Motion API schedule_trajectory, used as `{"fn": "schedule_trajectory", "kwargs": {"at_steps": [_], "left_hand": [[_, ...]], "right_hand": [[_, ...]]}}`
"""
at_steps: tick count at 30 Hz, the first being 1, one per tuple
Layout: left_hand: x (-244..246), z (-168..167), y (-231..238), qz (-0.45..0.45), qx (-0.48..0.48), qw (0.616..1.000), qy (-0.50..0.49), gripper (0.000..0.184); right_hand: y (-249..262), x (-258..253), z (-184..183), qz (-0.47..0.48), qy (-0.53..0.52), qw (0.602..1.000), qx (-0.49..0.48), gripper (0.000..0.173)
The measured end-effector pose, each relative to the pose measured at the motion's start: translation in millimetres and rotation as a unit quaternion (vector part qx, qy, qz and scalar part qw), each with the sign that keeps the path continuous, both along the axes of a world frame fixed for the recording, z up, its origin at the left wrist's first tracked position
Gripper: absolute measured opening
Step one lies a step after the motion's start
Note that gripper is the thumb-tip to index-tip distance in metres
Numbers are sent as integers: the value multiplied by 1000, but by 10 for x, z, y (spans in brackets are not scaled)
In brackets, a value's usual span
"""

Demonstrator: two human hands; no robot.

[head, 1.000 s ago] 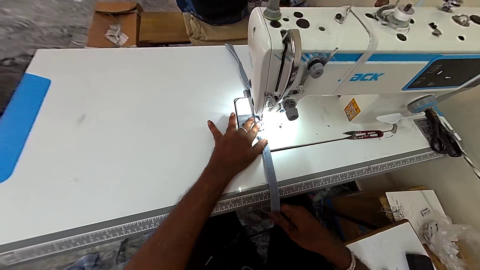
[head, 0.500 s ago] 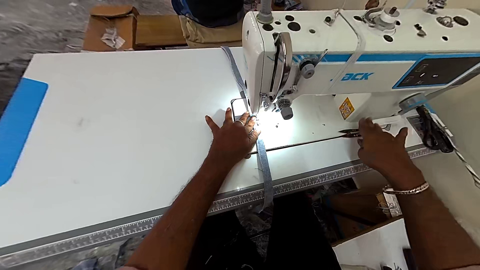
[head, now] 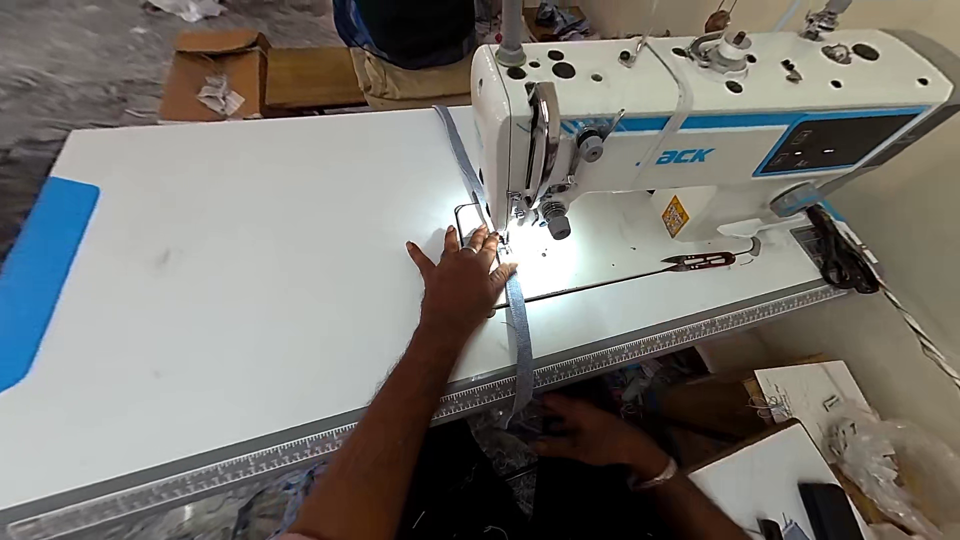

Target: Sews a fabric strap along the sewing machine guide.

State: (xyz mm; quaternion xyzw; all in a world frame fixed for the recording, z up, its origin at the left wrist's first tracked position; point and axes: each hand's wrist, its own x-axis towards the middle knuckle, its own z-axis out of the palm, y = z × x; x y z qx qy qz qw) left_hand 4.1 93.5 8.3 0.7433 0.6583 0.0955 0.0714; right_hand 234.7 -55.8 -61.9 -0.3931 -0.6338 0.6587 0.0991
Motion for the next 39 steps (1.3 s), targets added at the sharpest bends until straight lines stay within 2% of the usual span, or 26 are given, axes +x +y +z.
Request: {"fn": "schedule_trajectory", "kwargs": {"at_steps": [3,5,8,12,21,39], "left_hand": [[49,-80,-407,-42,31,999,2,70],[71,-97,-722,-73,40,996,9,65],[66,-121,-947,-94,46,994,19,68],[81,-117,-961,-93,52,994,14,67],[69,-136,-953,-88,62,994,0,59],[62,-135,-957,-88,61,994,-4,59]], "right_hand": [[-19,-248,-164,-63,149,986,-28,39],[-5,-220,-193,-72,171,983,-2,29],[-36,-50,-193,-41,148,988,22,29],[-196,-27,-195,9,74,997,30,33],[-331,-95,-341,-8,99,995,27,32],[-287,-120,-402,-20,91,995,36,33]]}}
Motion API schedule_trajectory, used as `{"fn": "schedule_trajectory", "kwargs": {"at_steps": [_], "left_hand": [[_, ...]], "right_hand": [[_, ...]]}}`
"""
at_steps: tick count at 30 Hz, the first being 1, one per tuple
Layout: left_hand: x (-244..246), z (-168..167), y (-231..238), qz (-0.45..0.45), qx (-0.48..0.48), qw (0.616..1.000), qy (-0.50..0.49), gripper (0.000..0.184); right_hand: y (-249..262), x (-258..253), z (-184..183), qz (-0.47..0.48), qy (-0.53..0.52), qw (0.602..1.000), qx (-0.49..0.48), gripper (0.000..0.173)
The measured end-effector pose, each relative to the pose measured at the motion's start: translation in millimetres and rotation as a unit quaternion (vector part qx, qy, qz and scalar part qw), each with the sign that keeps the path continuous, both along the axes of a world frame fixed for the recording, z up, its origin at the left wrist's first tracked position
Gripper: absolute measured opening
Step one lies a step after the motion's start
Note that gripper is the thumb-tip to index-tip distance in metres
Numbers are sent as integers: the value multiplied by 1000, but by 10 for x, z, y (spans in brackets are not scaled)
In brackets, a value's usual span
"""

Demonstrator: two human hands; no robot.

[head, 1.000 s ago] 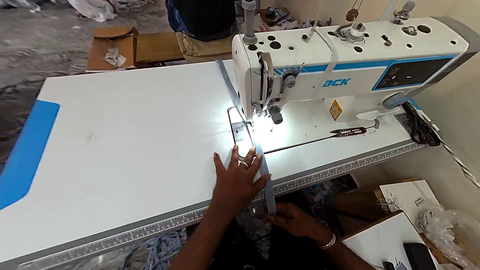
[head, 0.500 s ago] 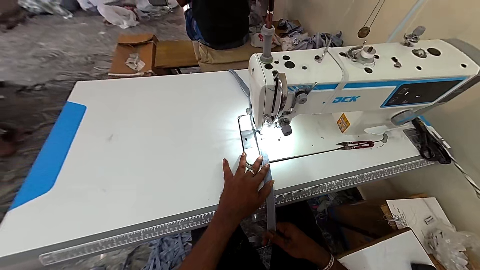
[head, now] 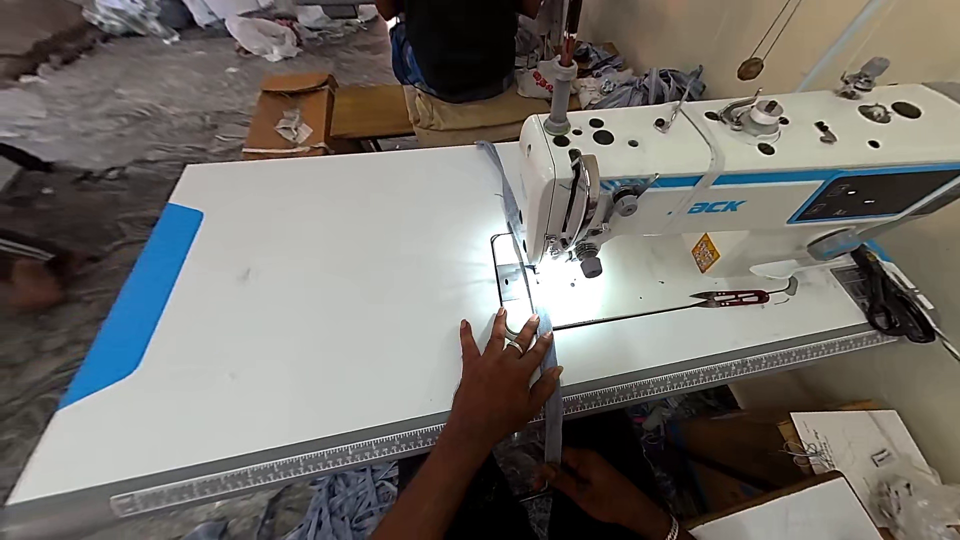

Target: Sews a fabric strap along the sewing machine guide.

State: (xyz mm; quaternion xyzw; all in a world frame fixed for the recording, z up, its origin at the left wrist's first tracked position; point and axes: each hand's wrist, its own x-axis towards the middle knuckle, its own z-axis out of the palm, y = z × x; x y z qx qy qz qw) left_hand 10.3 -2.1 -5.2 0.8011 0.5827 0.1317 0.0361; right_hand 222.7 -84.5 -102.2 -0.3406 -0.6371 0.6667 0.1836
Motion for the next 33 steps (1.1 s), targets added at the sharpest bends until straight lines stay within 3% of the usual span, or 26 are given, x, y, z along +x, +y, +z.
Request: {"fn": "schedule_trajectory", "kwargs": {"at_steps": [33], "left_hand": [[-7,24,-5,-4,-1,1000,-9,58]], "right_hand": [[-2,-10,-21,7,4,1000,22,33]]}}
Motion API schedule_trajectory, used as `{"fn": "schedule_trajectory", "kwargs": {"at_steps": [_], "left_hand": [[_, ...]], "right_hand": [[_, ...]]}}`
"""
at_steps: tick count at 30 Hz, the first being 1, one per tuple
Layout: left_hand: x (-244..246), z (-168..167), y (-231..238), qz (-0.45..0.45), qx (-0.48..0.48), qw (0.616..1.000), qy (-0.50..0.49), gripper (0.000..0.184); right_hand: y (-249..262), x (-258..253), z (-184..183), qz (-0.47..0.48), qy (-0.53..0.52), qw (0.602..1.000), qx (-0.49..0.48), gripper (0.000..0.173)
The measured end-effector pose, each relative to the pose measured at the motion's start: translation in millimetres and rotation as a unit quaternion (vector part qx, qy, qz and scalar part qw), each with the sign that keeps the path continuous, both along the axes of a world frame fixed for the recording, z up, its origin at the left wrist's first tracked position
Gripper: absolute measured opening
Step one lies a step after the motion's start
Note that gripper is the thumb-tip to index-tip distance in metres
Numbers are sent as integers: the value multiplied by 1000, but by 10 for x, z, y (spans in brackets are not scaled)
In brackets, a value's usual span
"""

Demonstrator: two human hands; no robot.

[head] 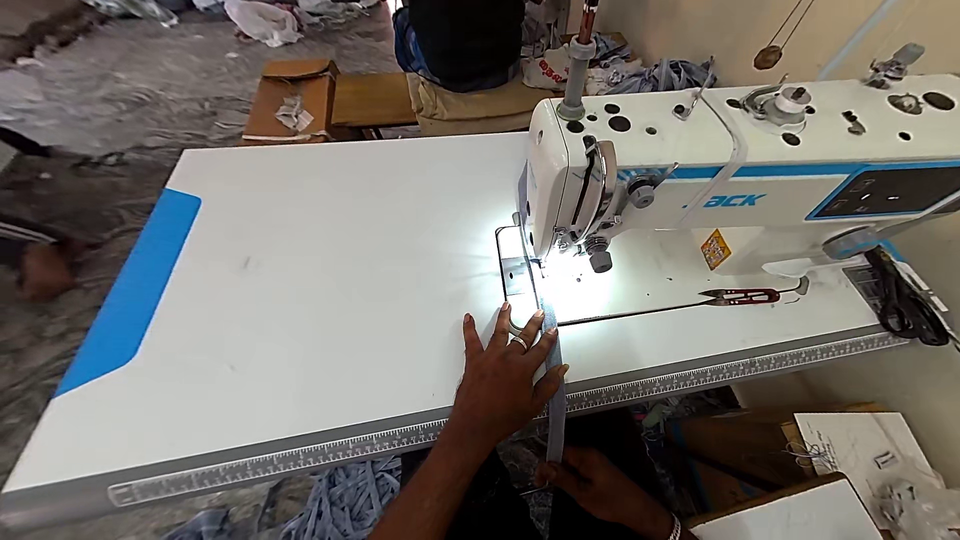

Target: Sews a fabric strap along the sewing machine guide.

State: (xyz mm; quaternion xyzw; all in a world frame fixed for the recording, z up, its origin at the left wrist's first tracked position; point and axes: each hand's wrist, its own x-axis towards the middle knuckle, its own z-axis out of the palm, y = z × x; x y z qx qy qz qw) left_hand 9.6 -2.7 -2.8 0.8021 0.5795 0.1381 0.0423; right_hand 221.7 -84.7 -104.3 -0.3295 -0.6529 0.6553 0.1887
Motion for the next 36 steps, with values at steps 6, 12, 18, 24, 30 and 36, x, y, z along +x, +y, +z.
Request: {"fn": "schedule_trajectory", "kwargs": {"at_steps": [6,12,18,24,30,36], "left_hand": [[0,-6,0,2,-6,1000,8,60],[-1,-21,-2,3,0,1000,7,59],[3,-15,-3,3,-4,1000,7,59],[5,-4,-3,3,-2,1000,3,58],[0,-5,-7,3,-3,1000,2,59],[3,0,-9,4,-5,1000,7,59]], "right_hand": [[12,2,18,2,-12,1000,-2,34],[0,4,6,4,-9,1000,0,33],[2,3,7,8,-11,1000,3,34],[-5,4,-1,8,-9,1000,6,33],[-8,6,16,7,-17,1000,-4,35],[-12,2,5,6,-16,1000,-2,34]]}}
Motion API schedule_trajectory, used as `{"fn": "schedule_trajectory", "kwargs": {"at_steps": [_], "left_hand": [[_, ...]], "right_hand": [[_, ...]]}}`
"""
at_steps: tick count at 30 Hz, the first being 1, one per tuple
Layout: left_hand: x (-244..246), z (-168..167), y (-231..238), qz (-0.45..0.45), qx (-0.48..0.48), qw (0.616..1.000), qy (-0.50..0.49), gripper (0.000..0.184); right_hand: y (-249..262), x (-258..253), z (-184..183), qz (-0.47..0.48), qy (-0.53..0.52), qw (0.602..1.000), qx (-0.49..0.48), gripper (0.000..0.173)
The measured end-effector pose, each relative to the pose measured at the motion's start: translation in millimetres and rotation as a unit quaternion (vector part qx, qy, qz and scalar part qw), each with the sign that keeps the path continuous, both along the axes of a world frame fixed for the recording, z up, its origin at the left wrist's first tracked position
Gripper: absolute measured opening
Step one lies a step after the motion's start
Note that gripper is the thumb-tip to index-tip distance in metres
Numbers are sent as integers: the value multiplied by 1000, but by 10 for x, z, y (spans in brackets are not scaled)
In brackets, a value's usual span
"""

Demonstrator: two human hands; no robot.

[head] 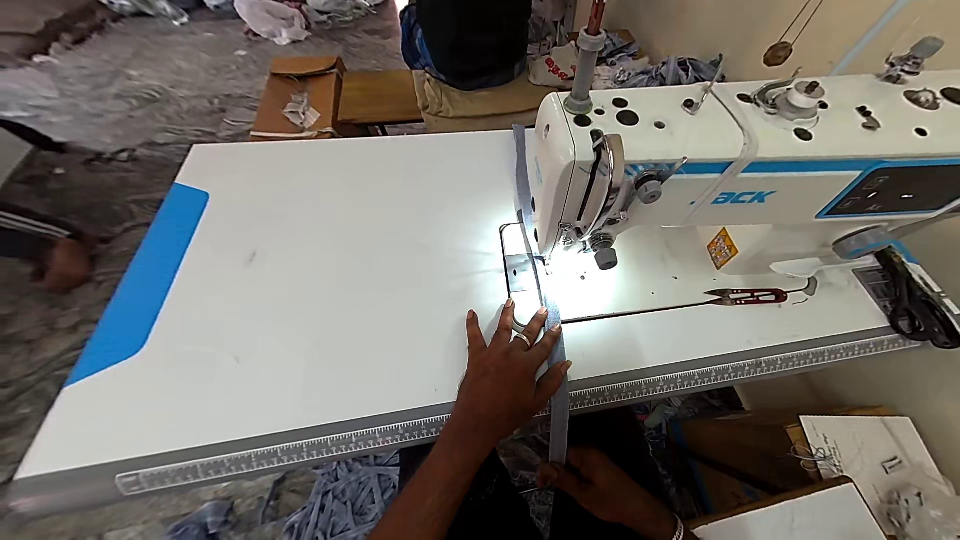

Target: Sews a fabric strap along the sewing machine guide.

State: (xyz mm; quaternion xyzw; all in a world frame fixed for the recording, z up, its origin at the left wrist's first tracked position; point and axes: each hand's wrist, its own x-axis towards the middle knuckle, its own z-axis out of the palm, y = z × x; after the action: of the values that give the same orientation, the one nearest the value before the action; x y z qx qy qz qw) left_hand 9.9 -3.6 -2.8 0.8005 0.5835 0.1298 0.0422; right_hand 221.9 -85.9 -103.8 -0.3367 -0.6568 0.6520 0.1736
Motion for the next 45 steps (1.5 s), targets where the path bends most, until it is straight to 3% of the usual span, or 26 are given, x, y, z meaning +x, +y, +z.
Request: {"fn": "schedule_trajectory", "kwargs": {"at_steps": [45], "left_hand": [[6,2,4,5,-7,1000,-4,58]], "right_hand": [[-12,-1,-43,16,-25,999,20,37]]}}
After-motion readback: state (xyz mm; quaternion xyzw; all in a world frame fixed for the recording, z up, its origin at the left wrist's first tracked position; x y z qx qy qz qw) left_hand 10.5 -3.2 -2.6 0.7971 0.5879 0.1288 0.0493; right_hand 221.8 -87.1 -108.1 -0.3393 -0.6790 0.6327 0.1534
